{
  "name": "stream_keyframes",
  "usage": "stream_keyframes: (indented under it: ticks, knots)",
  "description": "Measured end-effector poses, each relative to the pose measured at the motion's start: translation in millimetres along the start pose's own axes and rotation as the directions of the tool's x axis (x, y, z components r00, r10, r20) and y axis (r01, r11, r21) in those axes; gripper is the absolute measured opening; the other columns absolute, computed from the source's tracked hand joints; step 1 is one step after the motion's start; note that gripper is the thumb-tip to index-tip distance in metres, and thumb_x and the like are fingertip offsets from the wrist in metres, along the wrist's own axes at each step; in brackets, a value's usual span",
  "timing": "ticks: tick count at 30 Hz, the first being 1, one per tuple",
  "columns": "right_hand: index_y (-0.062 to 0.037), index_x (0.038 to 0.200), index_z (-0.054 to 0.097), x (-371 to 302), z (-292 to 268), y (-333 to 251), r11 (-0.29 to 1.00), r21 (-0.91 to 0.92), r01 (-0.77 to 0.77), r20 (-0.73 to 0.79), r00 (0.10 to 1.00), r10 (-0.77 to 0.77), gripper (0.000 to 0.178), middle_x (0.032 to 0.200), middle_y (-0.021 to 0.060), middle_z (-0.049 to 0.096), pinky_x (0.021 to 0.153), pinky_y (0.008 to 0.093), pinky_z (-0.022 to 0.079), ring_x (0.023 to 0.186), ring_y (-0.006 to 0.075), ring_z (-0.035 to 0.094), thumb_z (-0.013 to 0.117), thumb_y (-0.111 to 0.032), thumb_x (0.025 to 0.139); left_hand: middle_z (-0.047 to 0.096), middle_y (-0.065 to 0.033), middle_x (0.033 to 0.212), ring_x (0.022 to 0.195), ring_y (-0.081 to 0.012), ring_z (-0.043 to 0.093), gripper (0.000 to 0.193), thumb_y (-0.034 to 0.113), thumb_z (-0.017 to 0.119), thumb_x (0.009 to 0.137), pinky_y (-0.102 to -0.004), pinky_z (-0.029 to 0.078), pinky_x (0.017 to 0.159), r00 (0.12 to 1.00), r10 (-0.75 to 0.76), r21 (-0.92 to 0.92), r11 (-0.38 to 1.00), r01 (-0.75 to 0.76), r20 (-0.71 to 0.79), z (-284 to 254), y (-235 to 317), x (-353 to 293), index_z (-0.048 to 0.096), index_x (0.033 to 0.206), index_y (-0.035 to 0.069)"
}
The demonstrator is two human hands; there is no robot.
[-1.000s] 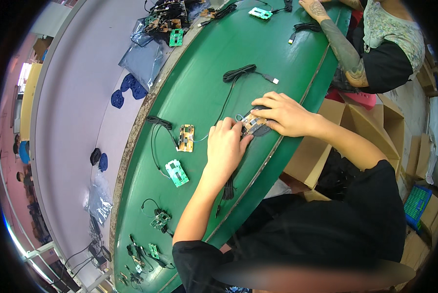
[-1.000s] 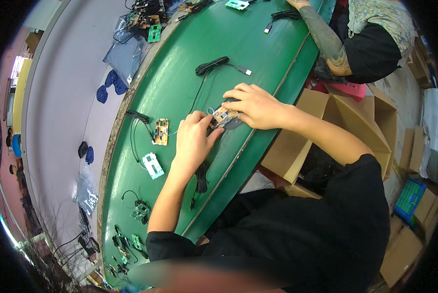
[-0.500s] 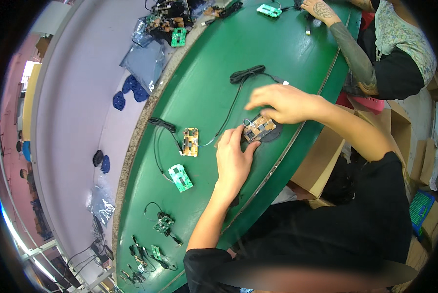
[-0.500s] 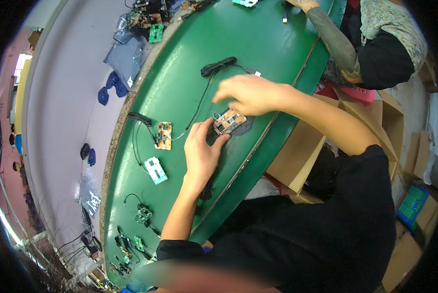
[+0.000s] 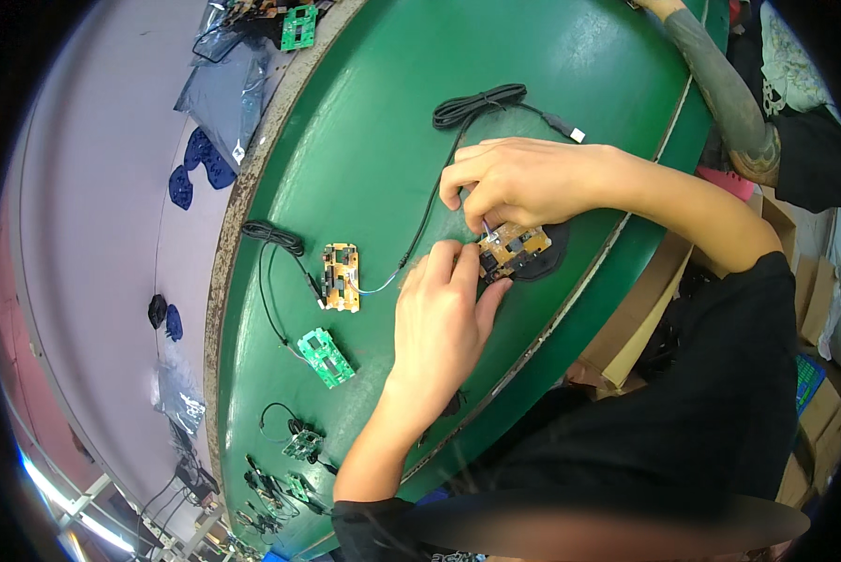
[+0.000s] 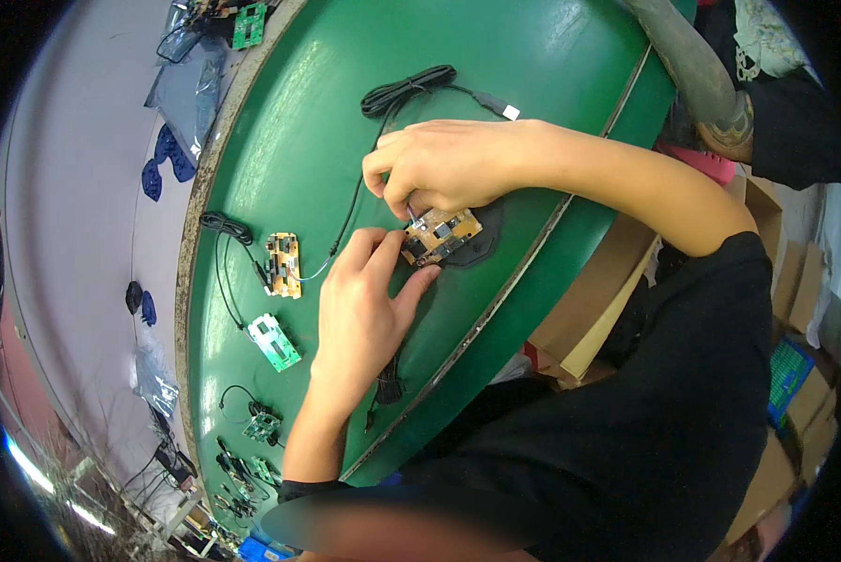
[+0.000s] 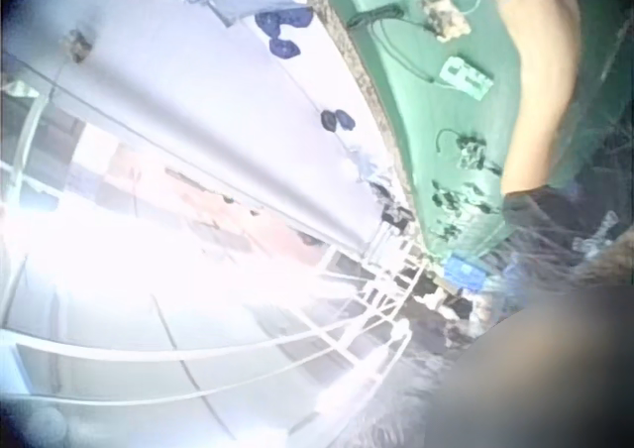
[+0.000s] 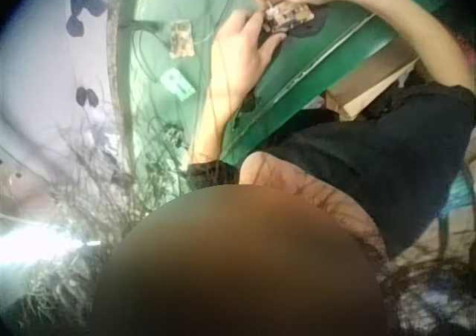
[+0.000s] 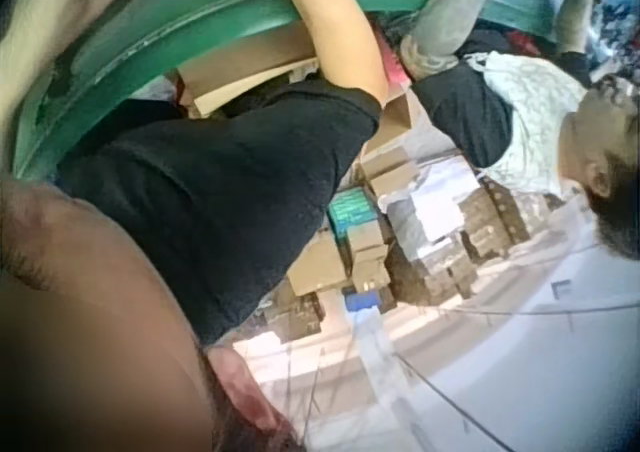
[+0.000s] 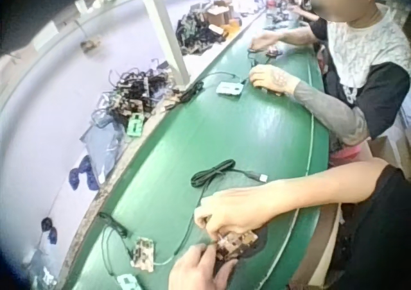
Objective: The person assembles computer mice by hand, fitting circuit boards, wires, and plastic components into plastic casings on a production line.
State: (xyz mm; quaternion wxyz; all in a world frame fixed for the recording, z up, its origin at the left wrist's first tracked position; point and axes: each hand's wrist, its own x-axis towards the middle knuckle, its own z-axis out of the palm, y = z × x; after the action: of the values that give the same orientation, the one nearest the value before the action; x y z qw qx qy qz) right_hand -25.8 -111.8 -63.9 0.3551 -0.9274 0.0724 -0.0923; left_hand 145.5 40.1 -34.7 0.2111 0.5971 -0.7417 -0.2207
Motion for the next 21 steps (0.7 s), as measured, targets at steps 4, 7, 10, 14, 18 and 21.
stream_keyframes:
  ticks: [4,7,10,14,18,21]
  knots:
    - [-0.003,0.101,0.072,-15.8,-8.8,-4.1,0.988,0.122,-0.098,-0.014,0.995,0.1,0.02,0.119,0.0109,0.062,0.095,0.0409,0.048,0.113,0.0313,0.058,0.07,-0.009,0.082,0.063,-0.0154,0.099,0.089,-0.0358,0.063,0.04,0.014,0.082,0.076,-0.0434,0.052,0.08,0.987,0.073,0.103,0.991,-0.088,0.142,-8.8,-0.5,10.2,0.067,0.108,-0.005]
    - [-0.0021,0.114,0.069,-51.7,-4.3,-29.8,0.983,-0.047,-0.178,-0.103,0.98,0.172,0.032,0.129,0.0145,0.06,0.103,0.0448,0.043,0.119,0.0337,0.056,0.072,-0.014,0.084,0.062,-0.0159,0.1,0.09,-0.0353,0.063,0.039,0.015,0.081,0.078,-0.0432,0.052,0.079,0.986,0.117,0.051,0.991,-0.123,0.118,-4.9,-3.7,9.5,0.067,0.108,-0.006]
    - [-0.0028,0.115,0.07,-61.2,15.6,-45.8,0.957,-0.153,-0.247,-0.255,0.945,0.203,0.034,0.13,0.0149,0.06,0.104,0.0434,0.043,0.122,0.0318,0.055,0.073,-0.014,0.083,0.061,-0.016,0.102,0.09,-0.0348,0.062,0.038,0.013,0.08,0.079,-0.0433,0.051,0.08,0.986,0.109,0.042,0.992,-0.115,0.127,-5.7,3.1,9.0,0.067,0.109,-0.006]
    - [-0.0023,0.115,0.07,-60.8,19.1,-58.6,0.92,-0.213,-0.329,-0.305,0.917,0.257,0.033,0.129,0.0146,0.06,0.104,0.0423,0.043,0.123,0.0303,0.055,0.072,-0.01,0.082,0.058,-0.0156,0.096,0.087,-0.034,0.059,0.039,0.009,0.079,0.078,-0.0434,0.048,0.079,0.989,0.1,0.127,0.985,-0.113,0.109,-3.2,10.6,10.9,0.066,0.111,-0.006]
    - [-0.0025,0.113,0.07,-59.5,26.3,-66.2,0.892,-0.263,-0.367,-0.326,0.904,0.275,0.033,0.127,0.013,0.062,0.103,0.0407,0.043,0.123,0.028,0.056,0.071,-0.007,0.081,0.055,-0.0144,0.091,0.086,-0.0335,0.057,0.036,0.01,0.078,0.078,-0.0428,0.046,0.075,0.987,0.106,0.093,0.989,-0.118,0.119,-4.2,5.5,9.5,0.066,0.109,-0.006]
    - [-0.0036,0.112,0.071,-56.4,27.4,-71.3,0.892,-0.24,-0.383,-0.311,0.901,0.304,0.033,0.127,0.013,0.062,0.103,0.041,0.043,0.123,0.0283,0.056,0.072,-0.008,0.08,0.056,-0.0139,0.091,0.086,-0.0329,0.057,0.035,0.01,0.079,0.077,-0.0417,0.046,0.075,0.985,0.116,0.102,0.986,-0.13,0.13,-7.2,6.6,9.4,0.067,0.106,-0.005]
